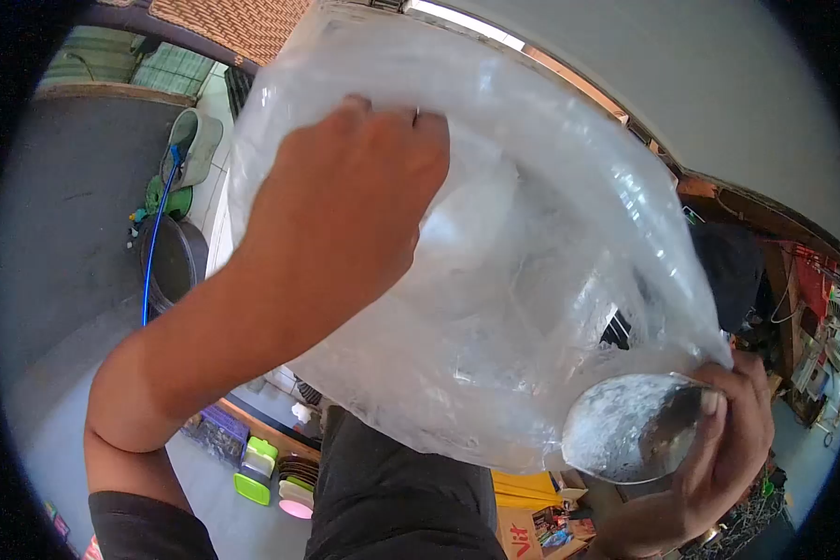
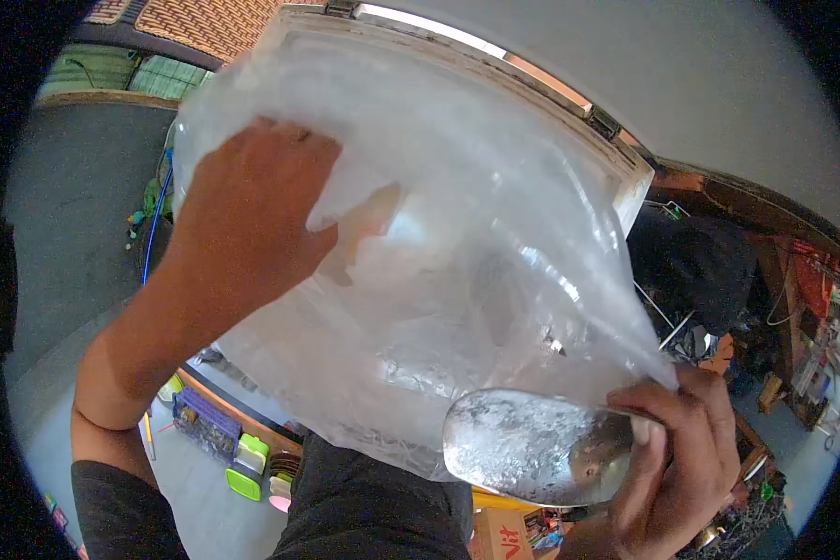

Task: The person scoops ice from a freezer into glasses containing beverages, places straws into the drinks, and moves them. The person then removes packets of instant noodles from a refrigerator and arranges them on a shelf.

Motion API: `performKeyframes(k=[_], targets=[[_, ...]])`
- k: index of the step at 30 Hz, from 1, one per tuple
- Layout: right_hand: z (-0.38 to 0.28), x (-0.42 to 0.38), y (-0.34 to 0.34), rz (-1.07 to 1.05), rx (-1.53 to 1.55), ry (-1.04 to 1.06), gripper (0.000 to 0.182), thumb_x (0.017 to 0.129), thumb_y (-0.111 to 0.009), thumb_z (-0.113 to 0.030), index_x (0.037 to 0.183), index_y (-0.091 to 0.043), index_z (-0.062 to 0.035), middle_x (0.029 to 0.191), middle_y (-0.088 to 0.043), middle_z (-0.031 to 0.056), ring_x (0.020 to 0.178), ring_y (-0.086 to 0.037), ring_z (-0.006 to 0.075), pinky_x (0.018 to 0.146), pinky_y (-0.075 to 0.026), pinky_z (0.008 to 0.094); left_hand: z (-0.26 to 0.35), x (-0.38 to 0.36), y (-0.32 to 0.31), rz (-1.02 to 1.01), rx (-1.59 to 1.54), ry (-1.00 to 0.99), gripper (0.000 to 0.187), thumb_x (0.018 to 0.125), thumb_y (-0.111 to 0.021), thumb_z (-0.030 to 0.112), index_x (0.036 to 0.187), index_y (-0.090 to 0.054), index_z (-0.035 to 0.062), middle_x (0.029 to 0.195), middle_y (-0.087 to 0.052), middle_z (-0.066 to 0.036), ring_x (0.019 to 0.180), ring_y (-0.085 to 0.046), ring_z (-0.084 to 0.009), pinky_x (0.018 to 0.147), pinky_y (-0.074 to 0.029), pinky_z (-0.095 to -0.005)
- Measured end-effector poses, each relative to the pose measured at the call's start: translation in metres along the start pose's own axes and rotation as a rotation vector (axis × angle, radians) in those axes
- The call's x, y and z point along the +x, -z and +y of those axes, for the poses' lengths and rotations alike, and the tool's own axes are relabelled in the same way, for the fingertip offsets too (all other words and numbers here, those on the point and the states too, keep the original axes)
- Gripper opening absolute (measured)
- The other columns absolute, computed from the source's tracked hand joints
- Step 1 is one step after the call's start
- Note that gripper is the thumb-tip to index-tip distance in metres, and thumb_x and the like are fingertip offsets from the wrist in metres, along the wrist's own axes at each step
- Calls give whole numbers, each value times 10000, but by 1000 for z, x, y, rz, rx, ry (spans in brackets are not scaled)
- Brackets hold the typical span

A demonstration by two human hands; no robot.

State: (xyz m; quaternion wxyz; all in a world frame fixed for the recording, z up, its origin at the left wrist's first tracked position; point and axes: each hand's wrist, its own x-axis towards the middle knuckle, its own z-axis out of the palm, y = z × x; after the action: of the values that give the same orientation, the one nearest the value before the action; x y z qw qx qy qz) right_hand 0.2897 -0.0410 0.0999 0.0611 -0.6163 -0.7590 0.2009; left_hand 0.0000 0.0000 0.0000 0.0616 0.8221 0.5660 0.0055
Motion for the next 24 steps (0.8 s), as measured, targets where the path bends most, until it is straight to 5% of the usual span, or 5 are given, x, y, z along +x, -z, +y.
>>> performKeyframes(k=[2, 11, 18, 20, 24], targets=[[-4, 5, 2, 41, -21, 52, 233, 966, -486, -154, 905, -604, 37, 863, -563, 139, 801, -538, 242, 736, -403, 330, -2, 8, 13, -72, 24, 69, 503, 672, -783, 129, 1129, -612, 5, 1030, -659, -158, 988, -631, -343, 822, -533, -427], [3, 2, -1, 95, 109, 77, 176, 926, -511, -85, 892, -617, 52, 872, -581, 148, 819, -557, 243, 756, -408, 309, -2, 3, 30, 14, 42, 52, 548, 650, -786, 107, 1152, -587, 12, 1093, -635, -139, 1013, -619, -327, 805, -534, -414], [14, 18, -30, 16, 101, 7, 88, 868, -582, 2, 930, -642, 25, 884, -602, 174, 820, -610, 310, 765, -462, 325, -2, 4, -5, -15, 77, 34, 325, 680, -744, 89, 960, -616, -14, 892, -631, -102, 858, -646, -259, 648, -565, -344], [15, 20, -34, 91, 97, -4, 85, 892, -574, -5, 936, -637, 32, 887, -608, 169, 811, -604, 303, 756, -456, 333, 2, 3, -8, -306, -48, 97, 633, 651, -786, 150, 1224, -557, 5, 1082, -596, -119, 1011, -600, -306, 769, -538, -402], [15, 28, -37, 144, 149, 0, 92, 911, -560, -10, 937, -634, 38, 888, -610, 171, 806, -599, 298, 754, -455, 337, 13, -5, -26, -329, 33, -24, 608, 686, -751, 126, 1245, -554, -8, 1085, -600, -116, 1018, -600, -285, 760, -542, -393]])
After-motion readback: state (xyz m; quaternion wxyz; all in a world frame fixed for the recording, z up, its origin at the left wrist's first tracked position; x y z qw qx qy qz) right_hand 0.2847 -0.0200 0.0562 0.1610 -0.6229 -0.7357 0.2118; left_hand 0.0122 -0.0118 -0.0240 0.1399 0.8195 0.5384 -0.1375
